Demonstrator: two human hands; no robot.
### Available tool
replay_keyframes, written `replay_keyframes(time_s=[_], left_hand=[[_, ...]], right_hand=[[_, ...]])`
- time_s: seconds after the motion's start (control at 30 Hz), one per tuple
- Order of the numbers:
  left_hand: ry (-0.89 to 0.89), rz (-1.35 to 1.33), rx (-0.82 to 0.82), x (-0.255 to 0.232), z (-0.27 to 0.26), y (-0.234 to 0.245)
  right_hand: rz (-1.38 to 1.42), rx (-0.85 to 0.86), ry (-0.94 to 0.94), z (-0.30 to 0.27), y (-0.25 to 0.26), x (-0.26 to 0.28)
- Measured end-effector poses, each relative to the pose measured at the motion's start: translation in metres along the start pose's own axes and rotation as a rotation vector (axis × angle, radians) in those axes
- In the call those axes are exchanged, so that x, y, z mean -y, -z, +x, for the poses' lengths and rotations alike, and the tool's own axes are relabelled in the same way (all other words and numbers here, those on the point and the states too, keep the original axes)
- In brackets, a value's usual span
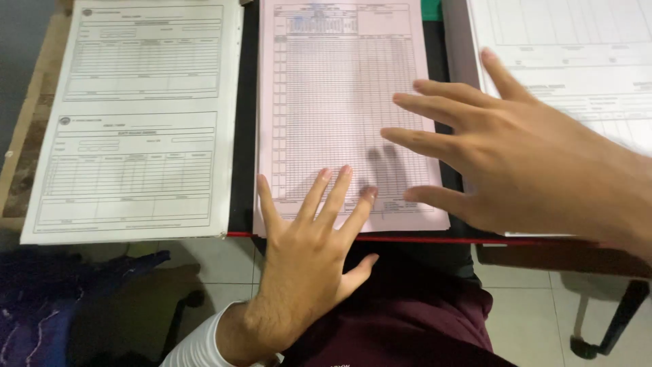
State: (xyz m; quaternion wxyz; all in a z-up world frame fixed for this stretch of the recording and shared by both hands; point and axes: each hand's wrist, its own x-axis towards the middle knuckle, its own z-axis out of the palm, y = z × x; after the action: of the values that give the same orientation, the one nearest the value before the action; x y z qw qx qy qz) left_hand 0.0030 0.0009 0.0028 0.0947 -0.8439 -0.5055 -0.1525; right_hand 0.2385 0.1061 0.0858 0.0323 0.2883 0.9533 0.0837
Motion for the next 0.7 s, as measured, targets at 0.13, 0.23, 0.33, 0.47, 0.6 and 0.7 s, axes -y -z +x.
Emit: replay_keyframes(time_s=[0.13, 0.23, 0.33, 0.47, 0.6, 0.7], left_hand=[[-0.037, -0.004, 0.003, 0.002, 0.01, 0.01], [-0.065, -0.062, 0.068, 0.01, 0.025, 0.015], [-0.115, -0.063, 0.186, 0.018, 0.045, 0.021], [-0.076, -0.118, 0.29, 0.02, 0.061, 0.029], [-0.147, -0.148, 0.183, -0.003, 0.073, 0.022], [-0.259, -0.356, 0.027, -0.03, 0.08, 0.026]], right_hand=[[0.077, -0.181, -0.252, -0.072, 0.017, 0.022], [0.114, -0.284, -0.446, -0.109, -0.002, 0.019], [0.151, -0.272, -0.562, -0.128, -0.021, 0.018], [0.143, -0.238, -0.594, -0.134, -0.031, 0.018], [0.197, -0.301, -0.61, -0.135, -0.031, 0.016], [0.298, -0.356, -0.66, -0.13, -0.021, 0.011]])
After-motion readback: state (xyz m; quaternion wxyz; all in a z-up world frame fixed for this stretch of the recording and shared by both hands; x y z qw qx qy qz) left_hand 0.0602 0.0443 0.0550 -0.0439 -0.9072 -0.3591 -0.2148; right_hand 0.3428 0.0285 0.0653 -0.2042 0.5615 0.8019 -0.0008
